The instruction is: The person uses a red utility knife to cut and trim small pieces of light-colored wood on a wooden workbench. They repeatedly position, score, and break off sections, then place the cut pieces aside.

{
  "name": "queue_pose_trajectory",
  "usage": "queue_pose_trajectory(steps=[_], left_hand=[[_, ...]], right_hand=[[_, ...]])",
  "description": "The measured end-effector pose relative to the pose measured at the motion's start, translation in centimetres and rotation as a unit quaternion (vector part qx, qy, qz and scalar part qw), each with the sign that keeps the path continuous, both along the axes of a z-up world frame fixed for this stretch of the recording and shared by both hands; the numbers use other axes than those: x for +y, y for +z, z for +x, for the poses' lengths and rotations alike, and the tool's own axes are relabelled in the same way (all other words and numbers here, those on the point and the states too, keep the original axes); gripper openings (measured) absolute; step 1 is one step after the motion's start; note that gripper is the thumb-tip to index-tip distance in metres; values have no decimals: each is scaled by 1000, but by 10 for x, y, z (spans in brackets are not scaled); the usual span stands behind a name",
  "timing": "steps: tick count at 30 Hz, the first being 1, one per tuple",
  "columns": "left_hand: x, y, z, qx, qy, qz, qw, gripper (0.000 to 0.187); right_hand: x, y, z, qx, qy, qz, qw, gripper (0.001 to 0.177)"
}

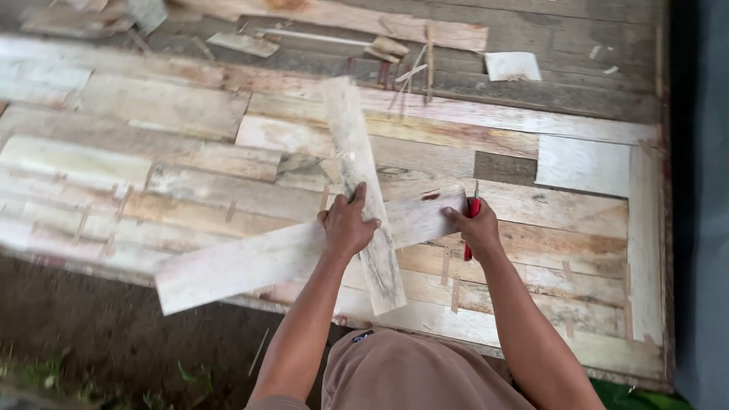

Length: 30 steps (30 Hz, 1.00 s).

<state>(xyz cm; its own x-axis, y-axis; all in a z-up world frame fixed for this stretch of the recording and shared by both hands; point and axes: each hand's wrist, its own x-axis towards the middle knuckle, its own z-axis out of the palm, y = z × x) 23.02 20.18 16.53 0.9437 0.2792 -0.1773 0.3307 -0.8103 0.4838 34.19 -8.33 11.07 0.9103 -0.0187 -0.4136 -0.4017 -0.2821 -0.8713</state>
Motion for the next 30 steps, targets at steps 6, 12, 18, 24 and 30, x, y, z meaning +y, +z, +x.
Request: queue_pose_trajectory(steps=[6,12,18,24,30], left_hand=[[2,4,45,60,-32,75,995,83],[-9,-17,83,50,-78,154,984,80],[2,-9,115,16,-34,1,999,82],[5,-21,142,-13,0,-158,987,98],[-9,-27,152,-16,18,-136,990,95]], right_hand=[[42,66,-22,-5,-40,-148,988,56],[71,61,-29,-126,-52,-194,972,35],[66,59,-3,-139,-147,-113,973,28],[21,10,40,3,-207,155,966,40],[29,27,34,31,-234,200,951,38]])
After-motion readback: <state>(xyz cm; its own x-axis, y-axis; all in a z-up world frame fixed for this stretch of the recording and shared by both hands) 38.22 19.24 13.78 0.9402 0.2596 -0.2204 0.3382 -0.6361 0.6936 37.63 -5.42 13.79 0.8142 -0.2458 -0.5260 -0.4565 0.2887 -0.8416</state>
